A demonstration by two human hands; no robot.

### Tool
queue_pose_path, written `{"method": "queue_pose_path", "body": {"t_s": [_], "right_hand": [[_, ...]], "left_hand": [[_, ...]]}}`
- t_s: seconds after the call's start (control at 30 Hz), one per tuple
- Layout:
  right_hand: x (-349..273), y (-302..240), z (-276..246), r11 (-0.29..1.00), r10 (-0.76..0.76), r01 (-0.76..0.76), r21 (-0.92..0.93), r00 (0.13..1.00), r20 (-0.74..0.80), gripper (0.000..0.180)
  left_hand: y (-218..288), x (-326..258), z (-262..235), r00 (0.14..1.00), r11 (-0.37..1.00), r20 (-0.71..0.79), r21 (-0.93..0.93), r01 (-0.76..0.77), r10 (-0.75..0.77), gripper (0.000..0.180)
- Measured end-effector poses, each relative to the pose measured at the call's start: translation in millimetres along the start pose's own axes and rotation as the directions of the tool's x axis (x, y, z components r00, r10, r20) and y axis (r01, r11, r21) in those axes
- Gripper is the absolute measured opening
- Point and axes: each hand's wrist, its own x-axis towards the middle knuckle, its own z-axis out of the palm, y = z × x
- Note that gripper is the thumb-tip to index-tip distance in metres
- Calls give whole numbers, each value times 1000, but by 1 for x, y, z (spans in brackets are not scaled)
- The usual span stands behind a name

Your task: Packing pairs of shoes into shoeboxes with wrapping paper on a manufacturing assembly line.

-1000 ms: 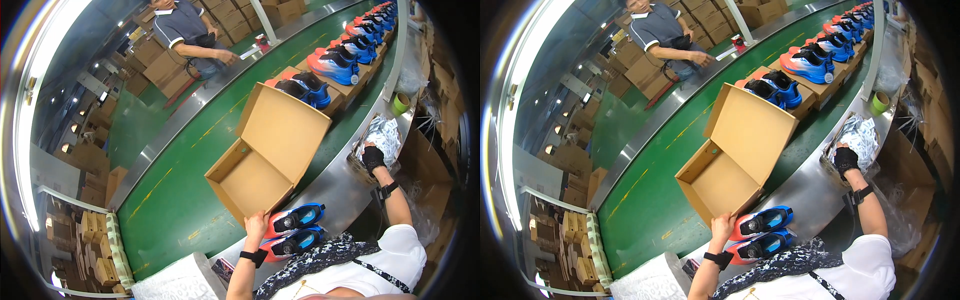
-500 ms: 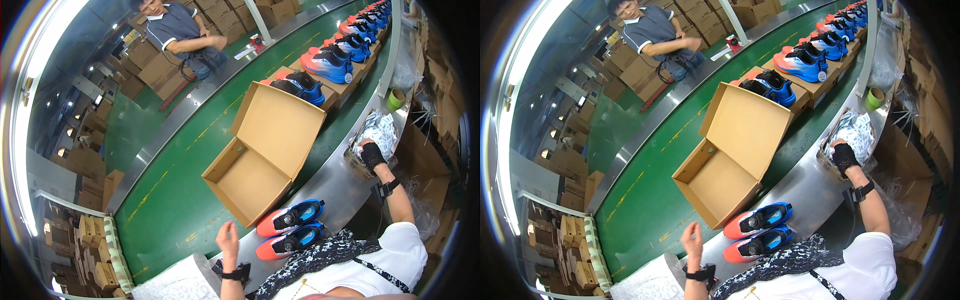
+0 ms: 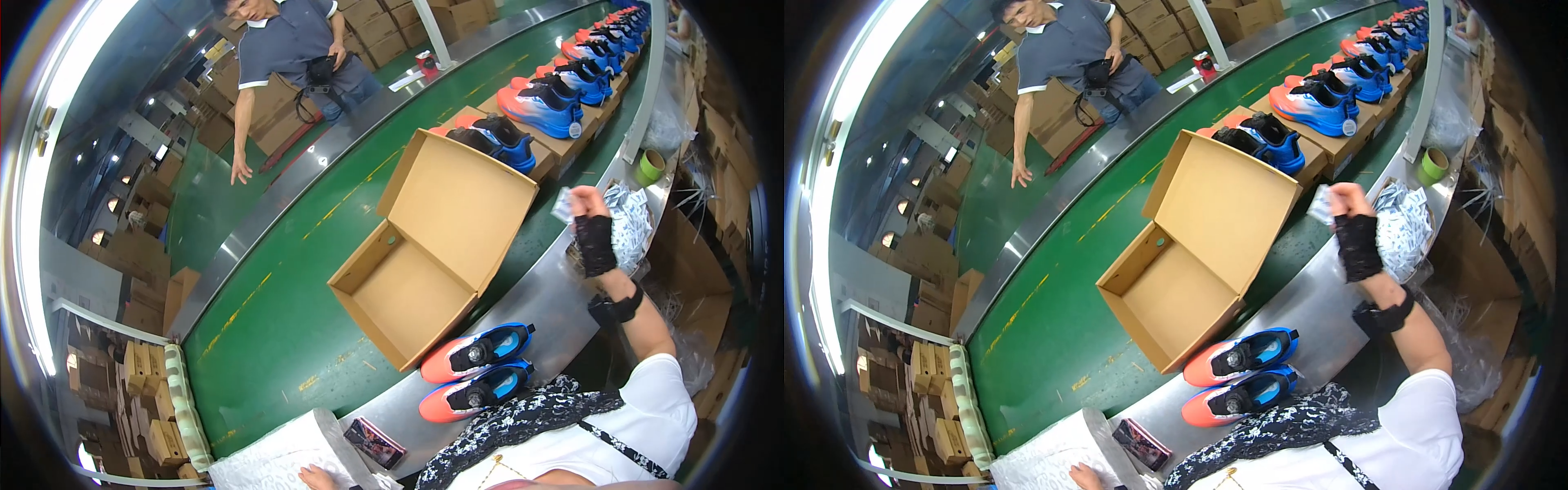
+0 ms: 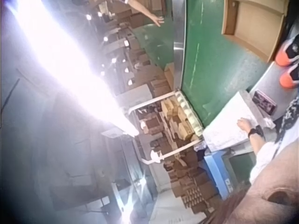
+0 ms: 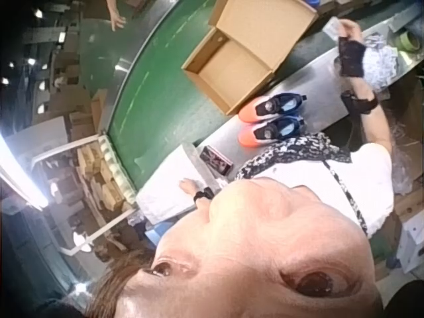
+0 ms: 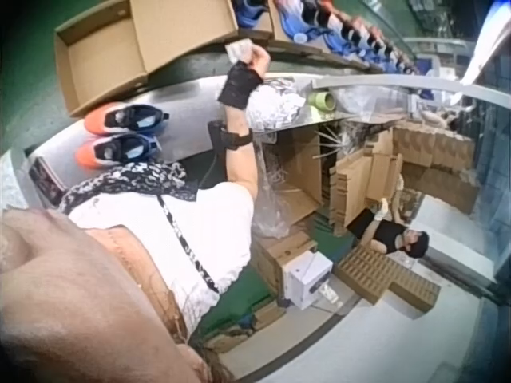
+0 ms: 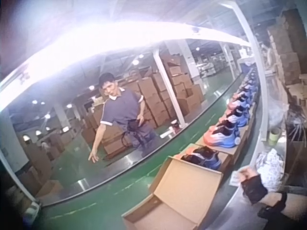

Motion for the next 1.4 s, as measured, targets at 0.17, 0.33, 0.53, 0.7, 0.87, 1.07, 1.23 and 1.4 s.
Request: {"method": "queue_pose_path", "body": {"t_s": [0.17,0.33,0.53,0.7,0.87,1.07,1.23,1.4], "right_hand": [[-26,-32,90,994,-64,96,-56,907,416,22],[-80,-6,147,834,43,511,-207,313,949,60],[-123,44,149,447,11,890,87,-103,995,17],[-115,29,149,421,190,907,26,-117,975,17],[-114,35,137,423,20,906,19,-30,999,11],[-113,41,137,526,126,851,-14,-62,990,14],[-116,-1,148,802,-143,552,229,-194,970,67],[-100,-102,135,895,-384,-119,430,285,878,76]], "left_hand": [[78,20,-108,579,924,752,101,369,-314,75],[84,16,-112,607,932,751,32,361,-261,74],[25,-3,-65,784,992,614,-11,127,-94,57],[19,2,-49,926,997,373,-25,76,-61,37],[-19,56,-56,939,951,152,83,298,-308,28],[138,136,-198,892,648,-3,-688,326,-453,30],[298,134,-250,975,356,81,-922,153,-208,27],[427,105,-236,926,34,134,-991,130,354,33]]}}
